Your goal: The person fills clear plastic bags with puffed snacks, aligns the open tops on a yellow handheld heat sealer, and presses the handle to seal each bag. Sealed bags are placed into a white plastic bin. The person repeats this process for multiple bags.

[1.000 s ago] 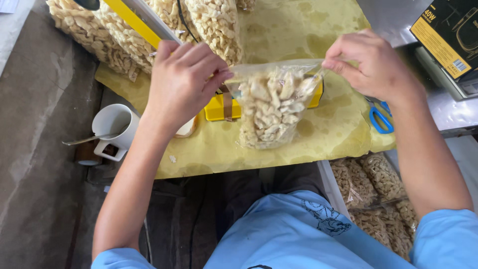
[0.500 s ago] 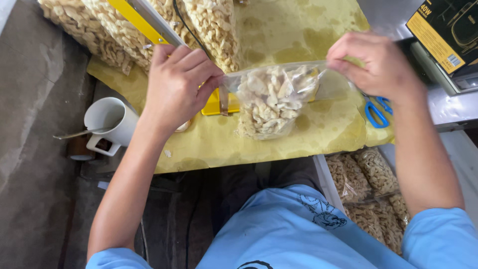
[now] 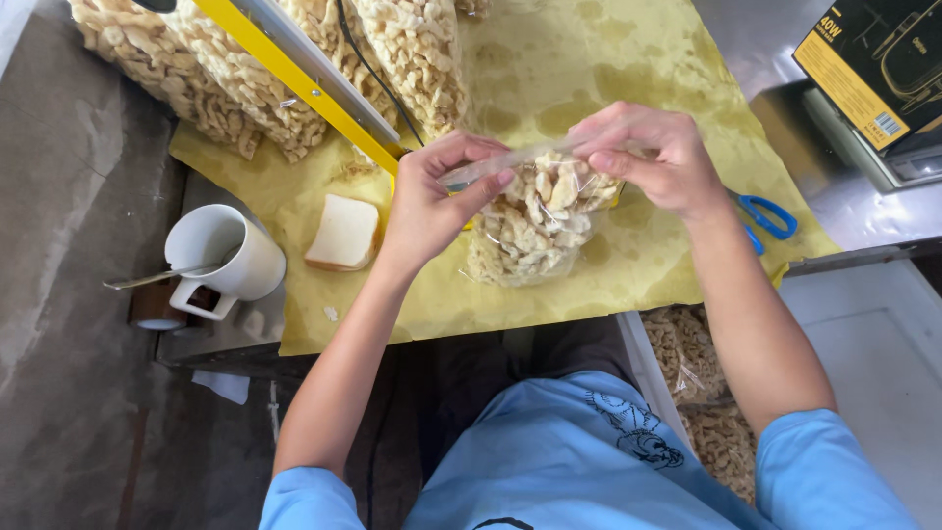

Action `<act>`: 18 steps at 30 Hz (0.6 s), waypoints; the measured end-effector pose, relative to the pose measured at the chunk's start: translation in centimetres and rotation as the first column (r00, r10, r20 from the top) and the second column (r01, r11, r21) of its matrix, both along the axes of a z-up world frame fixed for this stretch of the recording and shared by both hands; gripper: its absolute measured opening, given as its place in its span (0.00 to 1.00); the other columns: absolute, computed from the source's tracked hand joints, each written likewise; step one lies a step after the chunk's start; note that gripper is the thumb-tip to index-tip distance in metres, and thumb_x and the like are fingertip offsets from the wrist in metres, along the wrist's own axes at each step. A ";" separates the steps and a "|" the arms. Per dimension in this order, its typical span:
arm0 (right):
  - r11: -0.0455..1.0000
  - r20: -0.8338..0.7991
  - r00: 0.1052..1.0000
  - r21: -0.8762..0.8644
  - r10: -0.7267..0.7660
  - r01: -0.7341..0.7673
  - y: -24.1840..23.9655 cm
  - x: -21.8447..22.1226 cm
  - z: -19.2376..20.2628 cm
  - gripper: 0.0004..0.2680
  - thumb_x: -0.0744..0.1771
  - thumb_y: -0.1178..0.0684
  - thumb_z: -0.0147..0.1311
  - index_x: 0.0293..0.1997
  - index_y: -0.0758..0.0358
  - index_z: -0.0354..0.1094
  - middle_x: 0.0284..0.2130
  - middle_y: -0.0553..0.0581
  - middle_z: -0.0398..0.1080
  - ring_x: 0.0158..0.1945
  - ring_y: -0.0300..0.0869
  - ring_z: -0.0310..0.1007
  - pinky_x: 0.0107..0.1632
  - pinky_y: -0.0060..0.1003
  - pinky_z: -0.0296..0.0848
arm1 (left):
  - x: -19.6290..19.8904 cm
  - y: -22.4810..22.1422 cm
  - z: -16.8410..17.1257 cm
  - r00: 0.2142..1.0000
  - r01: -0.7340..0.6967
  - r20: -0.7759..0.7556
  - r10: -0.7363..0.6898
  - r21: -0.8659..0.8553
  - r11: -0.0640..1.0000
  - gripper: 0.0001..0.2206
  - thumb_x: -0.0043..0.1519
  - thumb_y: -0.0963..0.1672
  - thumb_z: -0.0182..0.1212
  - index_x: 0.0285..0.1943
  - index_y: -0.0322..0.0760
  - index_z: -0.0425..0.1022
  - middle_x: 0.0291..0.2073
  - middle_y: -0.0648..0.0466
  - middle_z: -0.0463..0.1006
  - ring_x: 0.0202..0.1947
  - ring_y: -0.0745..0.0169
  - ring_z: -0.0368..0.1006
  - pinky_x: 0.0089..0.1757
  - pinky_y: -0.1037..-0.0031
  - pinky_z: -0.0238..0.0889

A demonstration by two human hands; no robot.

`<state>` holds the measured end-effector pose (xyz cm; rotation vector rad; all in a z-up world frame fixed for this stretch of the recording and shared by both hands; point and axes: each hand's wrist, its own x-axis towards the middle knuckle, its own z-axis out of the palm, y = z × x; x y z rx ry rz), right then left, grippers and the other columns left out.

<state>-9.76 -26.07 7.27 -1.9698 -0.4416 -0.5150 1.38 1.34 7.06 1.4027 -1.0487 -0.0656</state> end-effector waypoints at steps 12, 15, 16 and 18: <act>0.914 0.140 0.990 0.404 -0.018 -0.041 0.3 -1.2 1.5 0.06 0.73 0.61 0.57 0.56 0.68 0.72 0.38 0.58 0.75 0.41 0.40 0.75 0.51 0.33 0.74 | 0.1 2.0 2.2 0.975 0.047 -0.204 -0.090 -0.206 0.977 0.13 0.69 0.38 0.59 0.62 0.34 0.74 0.34 0.60 0.76 0.37 0.74 0.75 0.49 0.76 0.75; 0.885 0.188 0.981 0.464 -0.044 -0.049 1.5 -1.6 3.1 0.14 0.70 0.63 0.60 0.62 0.59 0.64 0.34 0.50 0.73 0.38 0.37 0.75 0.49 0.32 0.75 | -0.4 2.2 3.0 0.992 0.012 -0.119 -0.039 -0.224 0.974 0.20 0.65 0.37 0.57 0.67 0.40 0.66 0.29 0.63 0.71 0.33 0.74 0.74 0.45 0.78 0.74; 0.887 0.164 0.984 0.461 -0.075 -0.009 1.7 -1.9 3.6 0.13 0.69 0.62 0.60 0.59 0.59 0.63 0.33 0.50 0.72 0.37 0.36 0.74 0.47 0.32 0.75 | -0.4 2.3 3.2 0.997 0.010 -0.073 -0.024 -0.186 0.982 0.18 0.65 0.36 0.56 0.64 0.39 0.69 0.30 0.62 0.71 0.35 0.74 0.73 0.45 0.78 0.74; 0.888 0.114 0.984 0.454 -0.136 0.070 2.0 -2.3 4.4 0.11 0.68 0.61 0.59 0.54 0.59 0.62 0.30 0.48 0.71 0.36 0.36 0.74 0.45 0.32 0.76 | -0.3 2.7 3.5 1.000 -0.002 0.018 0.004 -0.109 0.994 0.14 0.65 0.35 0.54 0.58 0.36 0.75 0.33 0.60 0.72 0.37 0.72 0.73 0.45 0.78 0.73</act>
